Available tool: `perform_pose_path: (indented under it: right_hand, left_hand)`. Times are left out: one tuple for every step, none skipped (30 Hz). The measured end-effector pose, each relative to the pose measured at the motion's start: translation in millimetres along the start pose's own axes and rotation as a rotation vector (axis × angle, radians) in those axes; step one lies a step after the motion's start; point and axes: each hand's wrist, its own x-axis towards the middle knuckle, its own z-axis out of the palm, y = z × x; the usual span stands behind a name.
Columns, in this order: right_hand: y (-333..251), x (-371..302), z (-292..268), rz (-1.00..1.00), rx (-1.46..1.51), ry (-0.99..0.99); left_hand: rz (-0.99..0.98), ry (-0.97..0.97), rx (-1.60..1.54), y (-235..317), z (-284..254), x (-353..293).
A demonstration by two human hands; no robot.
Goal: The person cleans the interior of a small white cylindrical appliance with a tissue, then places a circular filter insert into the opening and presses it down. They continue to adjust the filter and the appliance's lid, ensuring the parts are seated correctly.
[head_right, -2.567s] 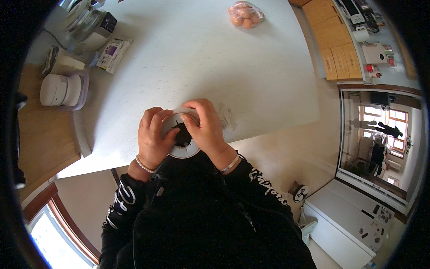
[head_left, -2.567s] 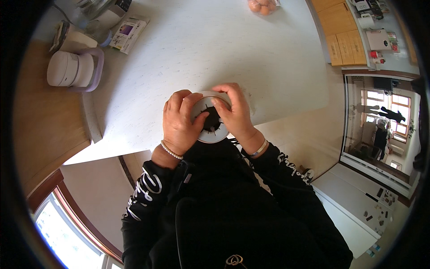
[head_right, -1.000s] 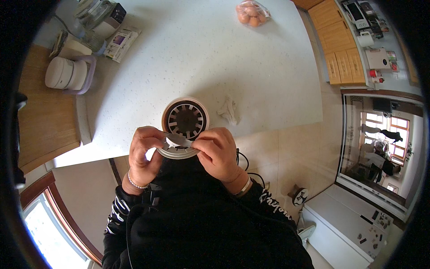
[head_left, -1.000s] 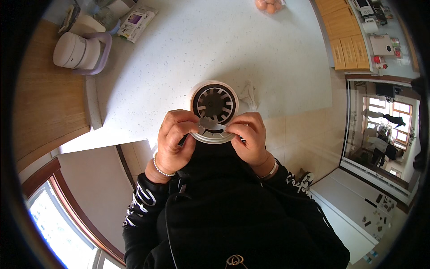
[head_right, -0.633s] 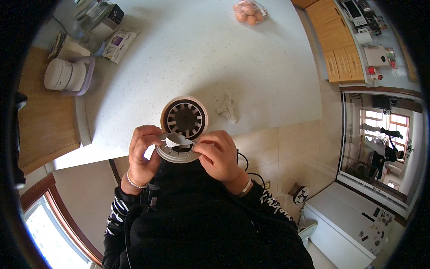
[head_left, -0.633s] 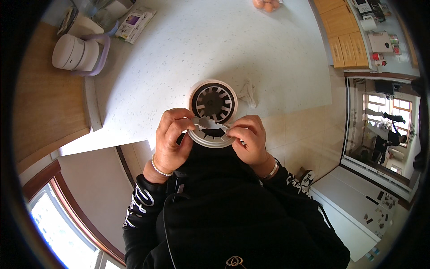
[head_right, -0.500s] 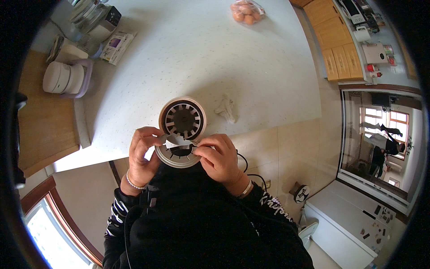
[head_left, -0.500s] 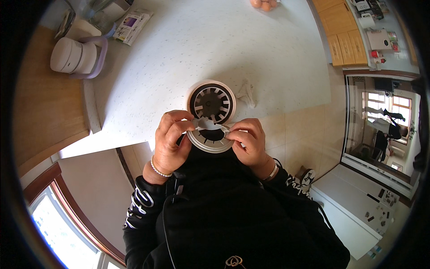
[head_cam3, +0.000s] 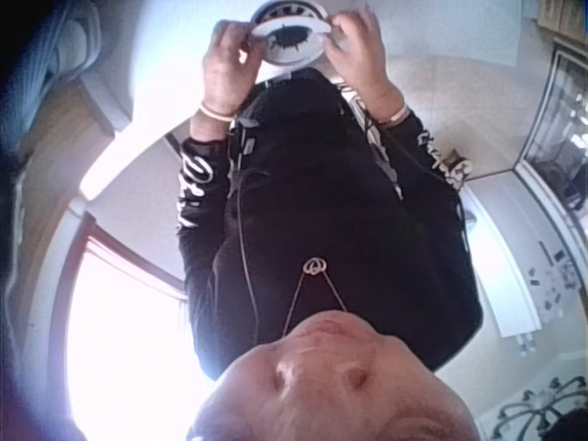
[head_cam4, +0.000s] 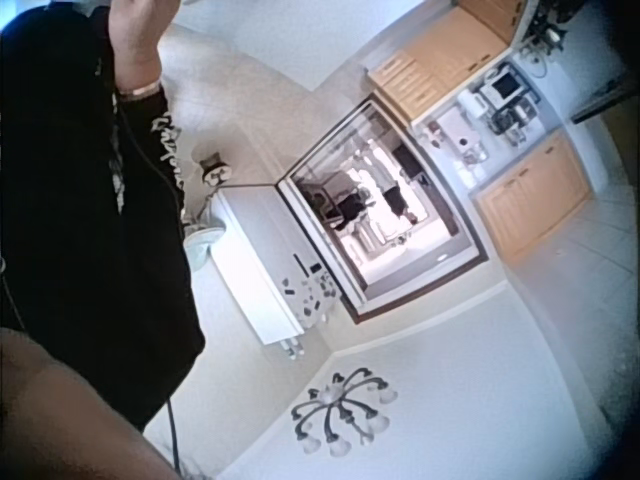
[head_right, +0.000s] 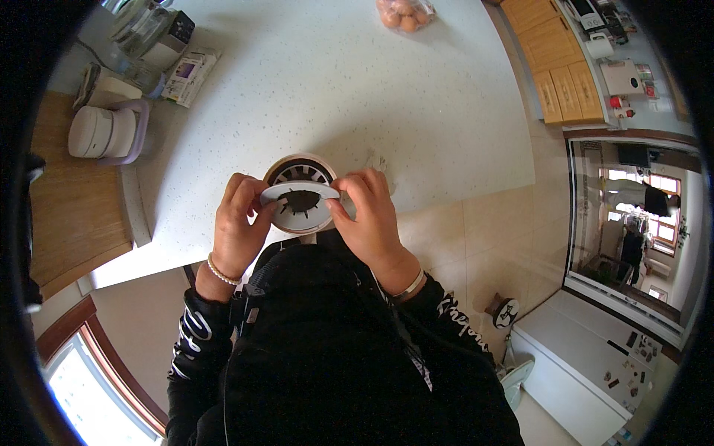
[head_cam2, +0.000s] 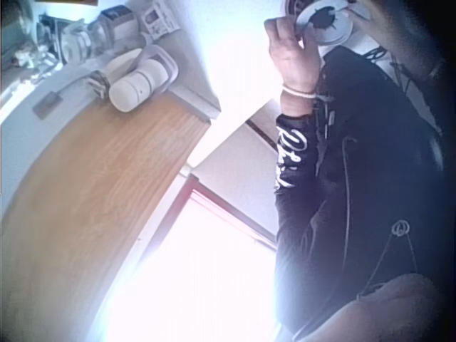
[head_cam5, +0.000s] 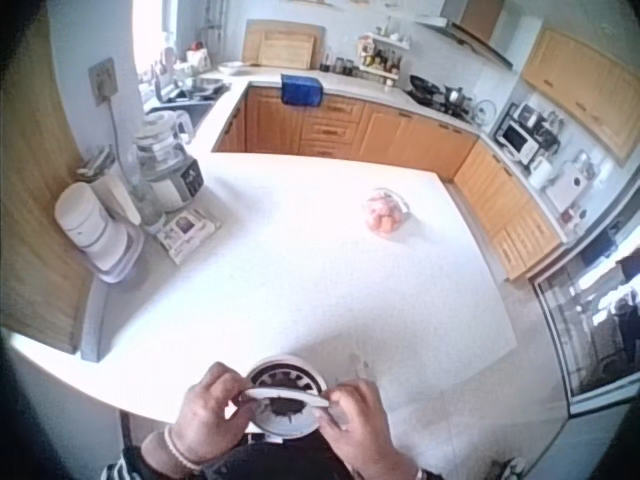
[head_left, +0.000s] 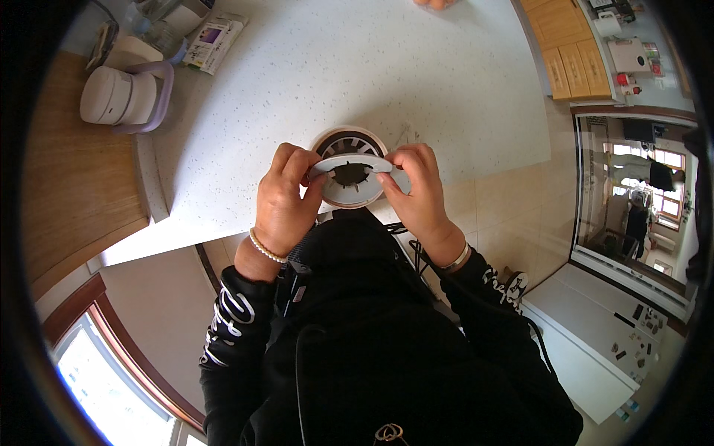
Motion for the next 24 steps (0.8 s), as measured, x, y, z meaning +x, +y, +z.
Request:
perform_pose_path:
  right_hand:
    - [0,0,0,0.012,0.017,-0.013]
    - [1,0,0,0.021,0.044,-0.014]
    - [2,-1,0,0.029,0.066,-0.027]
    - [3,-2,-1,0.038,0.089,-0.04]
    - [3,-2,-1,0.032,0.088,-0.043]
    - [4,-3,-2,0.027,0.088,-0.046]
    - [4,-4,-2,0.02,0.091,-0.049]
    - [5,-5,-3,0.014,0.071,-0.056]
    - [5,-5,-3,0.008,0.052,-0.061]
    - [5,-5,-2,0.001,0.039,-0.064]
    - [4,-5,-2,0.001,0.038,-0.06]
    - [4,-5,-2,0.0,0.043,-0.054]
    - [4,-5,-1,0.003,0.057,-0.052]
    - [3,-4,-1,0.008,0.06,-0.06]
    - [3,-4,-1,0.017,0.071,-0.073]
    - [2,-4,-1,0.031,0.085,-0.083]
    - [2,-4,-2,0.008,0.065,-0.084]
    - [1,-5,-2,-0.01,0.048,-0.082]
    - [0,-5,-2,-0.028,0.032,-0.08]
    - [0,-6,-2,-0.03,0.02,-0.077]
    - [-1,-7,-2,-0.031,0.008,-0.075]
    - [-2,-8,-2,-0.032,-0.004,-0.073]
    - [-2,-9,-1,-0.028,-0.01,-0.074]
    - [-2,-10,0,-0.025,-0.016,-0.074]
  left_hand:
    - [-0.007,-0.008,-0.009,0,-1,0]
    - [-0.013,-0.014,-0.017,0,-1,0]
    - [-0.02,-0.022,-0.026,-1,-2,0]
    - [-0.027,-0.036,-0.027,-1,-3,0]
    - [-0.033,-0.049,-0.028,-1,-4,-1]
    - [-0.04,-0.062,-0.028,-1,-5,-1]
    - [-0.036,-0.063,-0.023,-1,-5,-2]
    - [-0.031,-0.065,-0.017,-1,-5,-2]
    - [-0.024,-0.066,-0.012,-1,-4,-2]
    - [-0.027,-0.059,-0.012,-1,-4,-2]
    - [-0.03,-0.052,-0.012,0,-3,-2]
    - [-0.034,-0.044,-0.012,0,-2,-2]
    - [-0.028,-0.049,-0.02,0,-2,-1]
    - [-0.023,-0.054,-0.027,0,-2,-1]
    - [-0.03,-0.07,-0.039,0,-2,-2]
    - [-0.004,-0.086,-0.01,0,-2,-2]
    - [0.01,-0.112,0.014,0,-3,-3]
    - [0.016,-0.138,0.028,0,-4,-4]
    - [0.037,-0.143,0.066,-1,-4,-6]
    - [0.049,-0.147,0.096,-1,-3,-7]
    - [0.061,-0.151,0.125,-1,-3,-8]
    - [0.056,-0.151,0.123,-1,-2,-9]
    - [0.052,-0.151,0.121,-2,-1,-10]
    - [0.035,-0.16,0.108,-3,0,-10]
